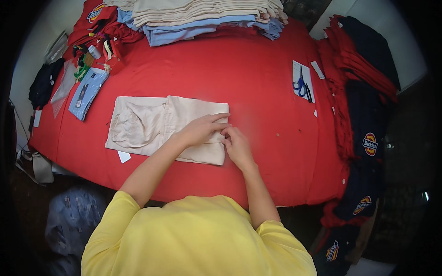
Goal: The person folds several shirts by hand on a red surface, using a board as a guide for folding some of them, and then moves the folded shirts aside.
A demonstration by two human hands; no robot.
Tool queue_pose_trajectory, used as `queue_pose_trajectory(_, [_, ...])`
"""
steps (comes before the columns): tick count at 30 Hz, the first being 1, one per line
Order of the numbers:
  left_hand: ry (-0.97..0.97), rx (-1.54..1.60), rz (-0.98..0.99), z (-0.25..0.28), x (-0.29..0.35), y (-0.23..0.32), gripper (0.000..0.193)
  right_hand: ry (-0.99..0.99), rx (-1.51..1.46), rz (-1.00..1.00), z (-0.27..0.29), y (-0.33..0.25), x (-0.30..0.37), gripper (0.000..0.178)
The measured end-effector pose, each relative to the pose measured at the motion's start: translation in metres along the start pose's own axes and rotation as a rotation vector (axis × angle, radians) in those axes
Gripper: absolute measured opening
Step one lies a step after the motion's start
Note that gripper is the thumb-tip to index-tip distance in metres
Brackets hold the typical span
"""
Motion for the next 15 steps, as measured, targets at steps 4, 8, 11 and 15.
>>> queue_pose_trajectory(4, [-0.220,-0.036,-0.113,-0.002,-0.032,-0.013,0.021,0.121,0.128,0.183,0.001,-0.002,0.005,0.016])
queue_pose_trajectory(8, [-0.305,-0.001,-0.047,0.033,-0.040,0.001,0.016,0.300,0.171,0.292,0.007,-0.012,0.021,0.009])
queue_pose_trajectory(11, [-0.209,0.027,-0.024,0.054,-0.030,0.003,0.015,0.008,0.167,0.146,0.010,-0.029,0.039,0.006])
queue_pose_trajectory(15, [-0.148,0.023,-0.056,0.062,-0.018,0.011,0.014,0.010,-0.211,-0.065,0.023,-0.030,0.034,0.015])
Point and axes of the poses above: each hand's wrist, its own x-axis away from the middle knuckle, its own z-axis out of the back of the hand, y = z × x, the point moved 5 cm from there along -x, towards the middle knuckle, and after that the axes turned 10 degrees about -z, right-handed, at the moved point
